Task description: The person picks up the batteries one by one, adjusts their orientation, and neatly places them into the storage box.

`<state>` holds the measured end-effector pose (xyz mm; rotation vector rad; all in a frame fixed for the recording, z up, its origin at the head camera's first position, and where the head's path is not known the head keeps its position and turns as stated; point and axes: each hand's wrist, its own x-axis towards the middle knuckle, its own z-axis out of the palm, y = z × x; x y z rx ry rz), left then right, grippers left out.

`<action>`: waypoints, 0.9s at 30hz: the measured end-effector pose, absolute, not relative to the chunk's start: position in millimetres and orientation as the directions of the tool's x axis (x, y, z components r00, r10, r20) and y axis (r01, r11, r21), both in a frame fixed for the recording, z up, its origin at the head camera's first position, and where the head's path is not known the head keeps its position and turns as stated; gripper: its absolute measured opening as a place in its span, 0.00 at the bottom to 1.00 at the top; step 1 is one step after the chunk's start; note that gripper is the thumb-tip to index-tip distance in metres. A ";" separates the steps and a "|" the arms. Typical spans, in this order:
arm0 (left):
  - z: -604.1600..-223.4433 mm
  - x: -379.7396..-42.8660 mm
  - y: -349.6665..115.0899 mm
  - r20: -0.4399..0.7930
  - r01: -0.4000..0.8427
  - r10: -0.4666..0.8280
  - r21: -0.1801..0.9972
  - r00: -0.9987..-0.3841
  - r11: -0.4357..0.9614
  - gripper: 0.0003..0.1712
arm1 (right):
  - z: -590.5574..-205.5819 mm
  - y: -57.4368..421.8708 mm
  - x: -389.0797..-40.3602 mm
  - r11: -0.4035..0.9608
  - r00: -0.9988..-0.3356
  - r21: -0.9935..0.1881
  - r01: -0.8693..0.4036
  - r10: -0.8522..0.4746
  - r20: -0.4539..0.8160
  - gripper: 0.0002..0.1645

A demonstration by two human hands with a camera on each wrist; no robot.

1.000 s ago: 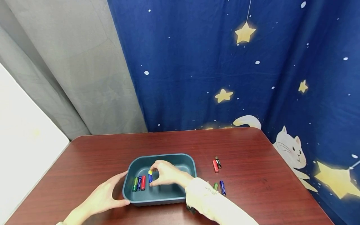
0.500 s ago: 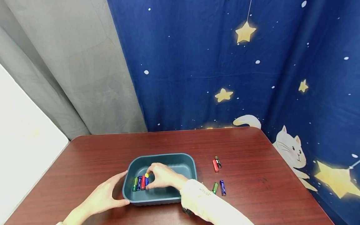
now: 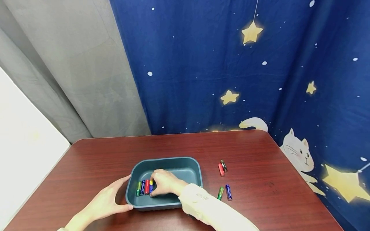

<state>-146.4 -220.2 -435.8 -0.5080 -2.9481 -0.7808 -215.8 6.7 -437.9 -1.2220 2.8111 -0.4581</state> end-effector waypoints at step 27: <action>-435.2 -146.2 -219.7 0.116 0.315 0.296 0.467 -0.948 0.826 0.56 | -418.2 13.5 -216.5 0.587 -0.680 -0.428 -0.687 -0.727 0.094 0.32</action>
